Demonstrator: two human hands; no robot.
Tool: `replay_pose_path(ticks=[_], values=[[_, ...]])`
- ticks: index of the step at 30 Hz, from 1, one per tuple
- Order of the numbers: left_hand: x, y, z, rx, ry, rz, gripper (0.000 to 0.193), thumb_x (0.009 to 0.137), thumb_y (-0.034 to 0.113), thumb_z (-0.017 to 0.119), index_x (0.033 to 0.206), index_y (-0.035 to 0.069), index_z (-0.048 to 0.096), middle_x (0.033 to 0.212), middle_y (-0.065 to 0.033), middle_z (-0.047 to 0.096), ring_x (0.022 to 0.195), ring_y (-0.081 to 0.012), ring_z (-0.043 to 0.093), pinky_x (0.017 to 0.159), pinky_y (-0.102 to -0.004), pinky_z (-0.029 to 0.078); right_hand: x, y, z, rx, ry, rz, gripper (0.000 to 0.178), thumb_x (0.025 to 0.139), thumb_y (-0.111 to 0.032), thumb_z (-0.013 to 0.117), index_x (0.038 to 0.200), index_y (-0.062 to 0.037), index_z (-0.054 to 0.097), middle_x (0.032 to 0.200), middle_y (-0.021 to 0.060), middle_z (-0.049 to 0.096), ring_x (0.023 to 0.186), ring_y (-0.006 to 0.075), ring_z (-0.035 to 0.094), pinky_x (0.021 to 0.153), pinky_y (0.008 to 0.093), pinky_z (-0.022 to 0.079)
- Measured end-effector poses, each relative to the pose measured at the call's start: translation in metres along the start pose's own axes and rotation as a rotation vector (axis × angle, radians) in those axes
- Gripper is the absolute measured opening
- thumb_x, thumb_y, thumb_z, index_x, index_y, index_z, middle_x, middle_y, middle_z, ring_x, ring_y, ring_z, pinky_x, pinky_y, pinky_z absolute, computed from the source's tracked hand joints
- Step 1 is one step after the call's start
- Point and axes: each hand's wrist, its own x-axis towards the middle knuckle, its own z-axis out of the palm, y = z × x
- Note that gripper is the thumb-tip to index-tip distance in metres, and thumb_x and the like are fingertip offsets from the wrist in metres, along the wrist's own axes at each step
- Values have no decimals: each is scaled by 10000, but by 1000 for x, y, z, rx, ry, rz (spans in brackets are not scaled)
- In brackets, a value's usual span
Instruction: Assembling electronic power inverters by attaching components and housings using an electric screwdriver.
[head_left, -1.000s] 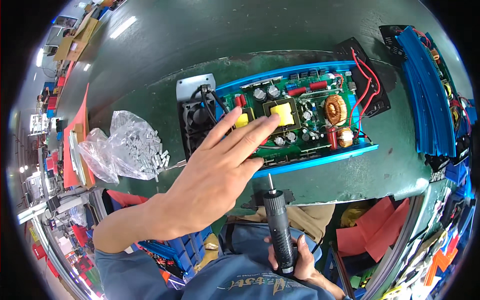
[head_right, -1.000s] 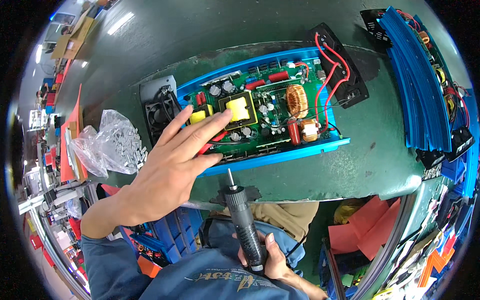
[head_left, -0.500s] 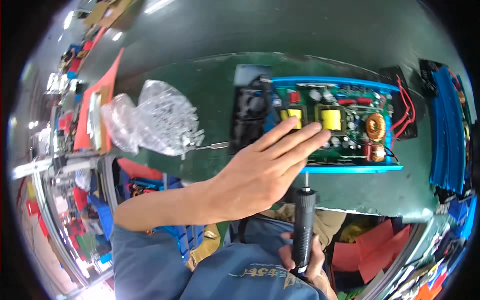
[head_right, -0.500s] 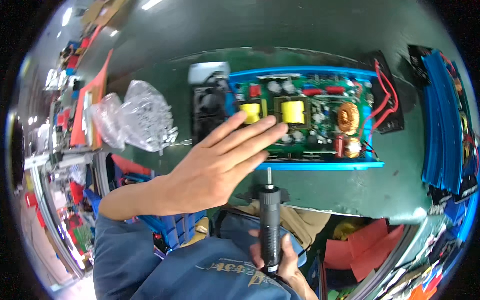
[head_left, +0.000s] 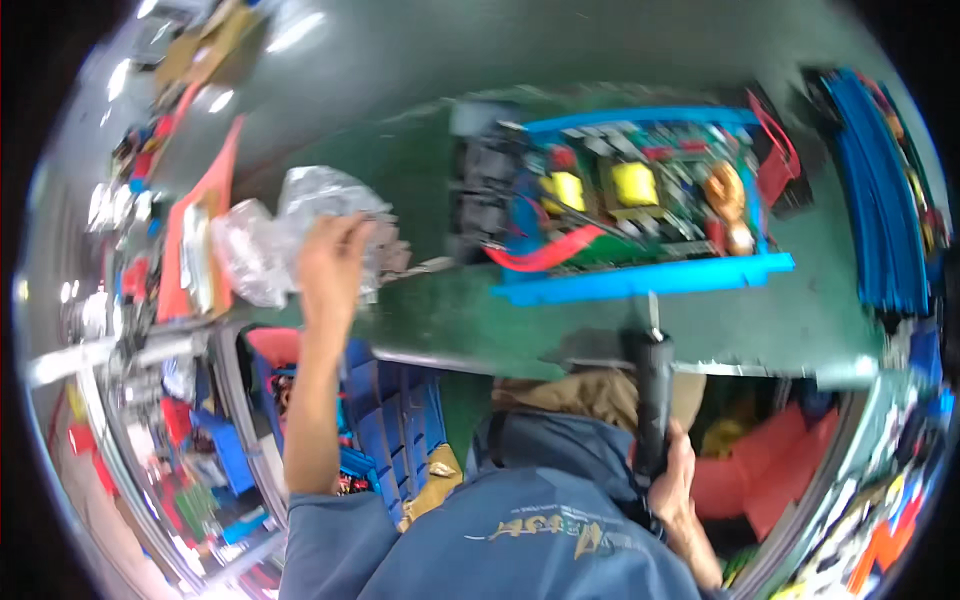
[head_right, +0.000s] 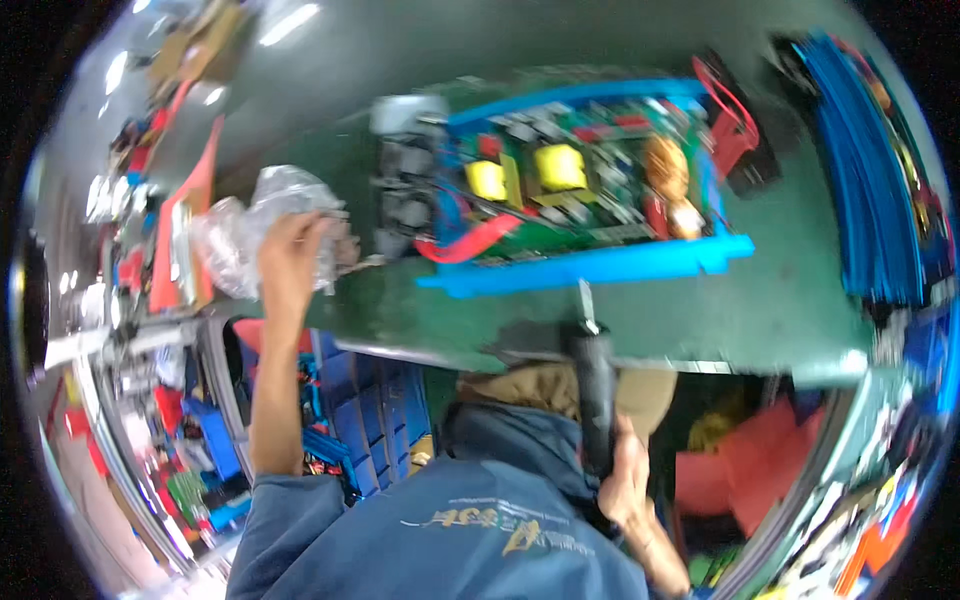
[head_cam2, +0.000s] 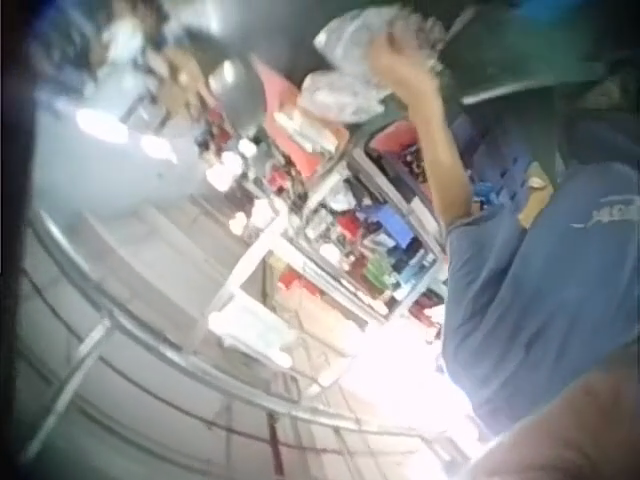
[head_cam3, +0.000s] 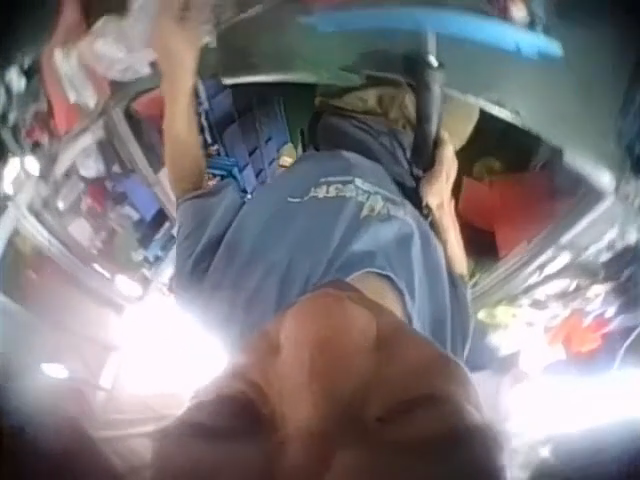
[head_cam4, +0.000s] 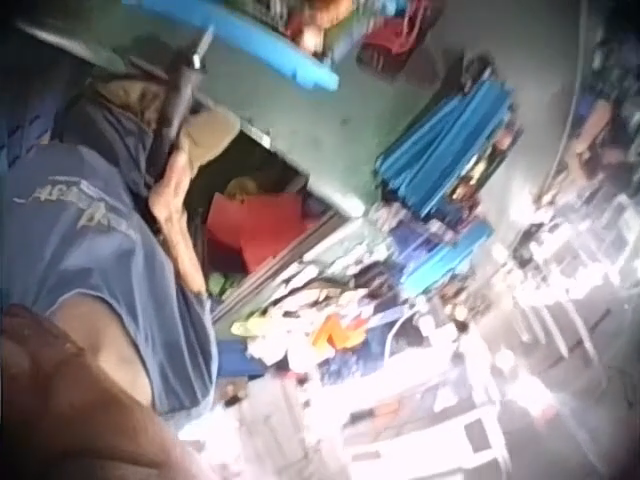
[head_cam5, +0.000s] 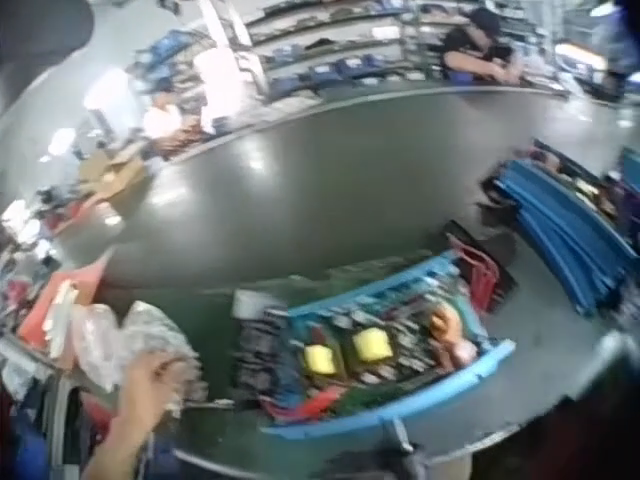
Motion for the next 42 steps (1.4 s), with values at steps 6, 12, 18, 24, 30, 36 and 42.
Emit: replay_pose_path(ticks=[6,12,18,24,30,36,42], values=[[-4,-28,-38,-26,-171,-110,238,992,208,677,1143,26,698,1069,-110,738,929,-205,708,847,-324,532,-5,-18,0,-53,-104,-3,549,1092,-445,281,1353,-29,526,828,130,627,715,242,591,691,362,455],[14,35,-46,-523,-110,-175,128,995,113,628,993,-14,635,1019,-139,707,895,-224,699,835,-332,540,1,-36,-3,-47,-89,18,460,1104,-355,378,1417,-38,491,706,245,617,628,425,637,666,490,481],[29,122,-57,-901,-356,87,177,917,-35,681,1089,-37,639,1090,-189,713,917,-221,719,824,-316,587,5,-26,5,-87,-59,-124,517,1117,-407,314,1453,-57,493,694,118,553,594,206,534,626,357,428],[30,191,-33,-552,-328,228,247,917,-33,711,1163,-47,701,1008,-94,737,906,-133,689,832,-250,550,4,-20,10,-34,-67,-138,509,1115,-405,311,1430,-51,499,691,119,551,592,223,552,621,363,430],[28,227,-26,-212,-232,442,114,911,-14,714,1023,-10,737,890,-42,697,799,-88,616,730,-210,469,8,-28,4,13,-121,-49,434,1109,-335,395,1351,1,522,712,198,592,637,382,622,623,481,468],[40,234,-23,66,-114,742,74,870,57,748,931,23,725,1184,-65,682,1003,-226,646,866,-327,486,13,-29,4,-3,-88,-109,494,1111,-391,338,1423,-45,502,669,123,537,544,264,557,579,380,425],[53,235,-17,10,-241,766,86,785,17,754,855,4,706,1501,-185,527,1416,-392,465,1166,-467,367,9,-33,-1,140,-204,61,526,1117,-388,309,1423,-5,501,818,94,644,729,188,595,723,339,485]])
